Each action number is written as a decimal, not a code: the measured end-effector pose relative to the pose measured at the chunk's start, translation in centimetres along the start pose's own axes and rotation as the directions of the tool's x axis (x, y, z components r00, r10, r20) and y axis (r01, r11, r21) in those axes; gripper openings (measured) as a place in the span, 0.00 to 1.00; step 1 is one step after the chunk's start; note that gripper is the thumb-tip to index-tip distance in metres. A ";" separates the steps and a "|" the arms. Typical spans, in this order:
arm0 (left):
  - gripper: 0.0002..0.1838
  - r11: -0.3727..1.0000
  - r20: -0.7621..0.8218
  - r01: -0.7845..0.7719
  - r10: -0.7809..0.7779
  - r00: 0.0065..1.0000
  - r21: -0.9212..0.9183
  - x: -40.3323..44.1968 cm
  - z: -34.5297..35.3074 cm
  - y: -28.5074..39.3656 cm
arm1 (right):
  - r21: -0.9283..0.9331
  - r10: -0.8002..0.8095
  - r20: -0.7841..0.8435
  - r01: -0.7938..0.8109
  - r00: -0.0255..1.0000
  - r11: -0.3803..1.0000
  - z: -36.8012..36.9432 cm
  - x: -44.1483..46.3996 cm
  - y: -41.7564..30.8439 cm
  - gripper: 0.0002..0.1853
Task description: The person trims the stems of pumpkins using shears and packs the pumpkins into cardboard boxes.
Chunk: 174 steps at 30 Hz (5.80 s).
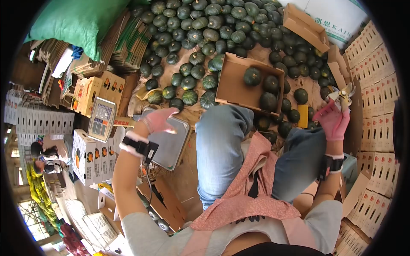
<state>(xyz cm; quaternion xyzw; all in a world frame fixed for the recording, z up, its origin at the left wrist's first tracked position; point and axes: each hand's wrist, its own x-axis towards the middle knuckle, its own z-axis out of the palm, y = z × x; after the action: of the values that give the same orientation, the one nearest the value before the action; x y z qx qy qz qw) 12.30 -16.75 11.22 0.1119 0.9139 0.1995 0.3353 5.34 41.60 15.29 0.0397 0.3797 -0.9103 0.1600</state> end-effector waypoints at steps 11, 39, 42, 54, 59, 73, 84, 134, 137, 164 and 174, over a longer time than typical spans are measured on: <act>0.37 0.946 0.066 0.016 -0.040 0.997 0.324 24.4 -9.2 1.4 | -0.050 -0.058 -0.269 0.046 0.961 0.998 0.8 -3.3 -0.5 0.28; 0.58 0.880 -0.472 0.251 -0.434 0.767 -0.402 56.1 -11.4 5.9 | -0.174 -0.054 -0.667 -0.085 0.743 0.981 -0.1 -4.4 -0.4 0.35; 0.55 0.931 -0.559 0.247 -0.360 0.747 -0.269 56.3 -10.3 6.6 | -0.153 -0.097 -0.741 -0.026 0.664 0.988 -0.7 -5.2 -0.3 0.33; 0.57 0.950 -0.613 0.079 -0.256 0.748 -0.301 55.0 -7.6 6.4 | -0.134 -0.043 -0.749 -0.088 0.661 0.987 -0.8 -4.5 -0.5 0.33; 0.59 0.941 -0.550 -0.050 -0.152 0.821 -0.335 55.5 -8.3 3.4 | -0.167 -0.069 -0.712 -0.074 0.699 0.983 -1.4 -5.2 -0.1 0.35; 0.48 -0.095 -0.245 -0.226 0.413 0.877 -0.970 52.0 -10.8 6.6 | -0.136 -0.064 -0.801 -0.078 0.595 0.988 0.3 -4.2 -0.6 0.32; 0.52 -0.685 -0.423 0.049 0.503 0.754 -0.727 48.5 -8.4 14.6 | -0.175 -0.102 -0.696 -0.030 0.711 0.984 -0.3 -5.5 -0.1 0.35; 0.48 -0.108 -0.486 -0.475 0.112 0.867 -0.873 41.8 4.2 26.5 | -0.935 -0.328 -0.190 -0.273 0.925 -0.228 -12.2 15.9 4.8 0.22; 0.47 -0.118 -0.433 -0.420 0.137 0.891 -0.900 41.4 4.2 27.3 | -0.927 -0.340 -0.153 -0.254 0.928 -0.275 -13.5 15.6 4.8 0.21; 0.39 -0.195 0.202 0.274 0.322 0.925 -0.942 42.2 6.0 28.8 | 0.033 0.077 -0.301 -0.070 0.950 0.997 -15.6 14.3 6.9 0.31; 0.35 0.270 0.111 -0.030 0.491 0.864 -0.962 42.0 5.9 26.1 | -0.206 0.140 -0.411 -0.241 0.901 0.948 -16.1 13.5 7.8 0.21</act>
<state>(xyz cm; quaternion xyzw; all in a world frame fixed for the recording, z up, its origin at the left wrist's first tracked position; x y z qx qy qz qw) -13.48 22.57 -5.25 0.0855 0.5040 0.7185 0.4717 -5.74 44.23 -4.01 0.2371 0.5107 -0.8079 0.1737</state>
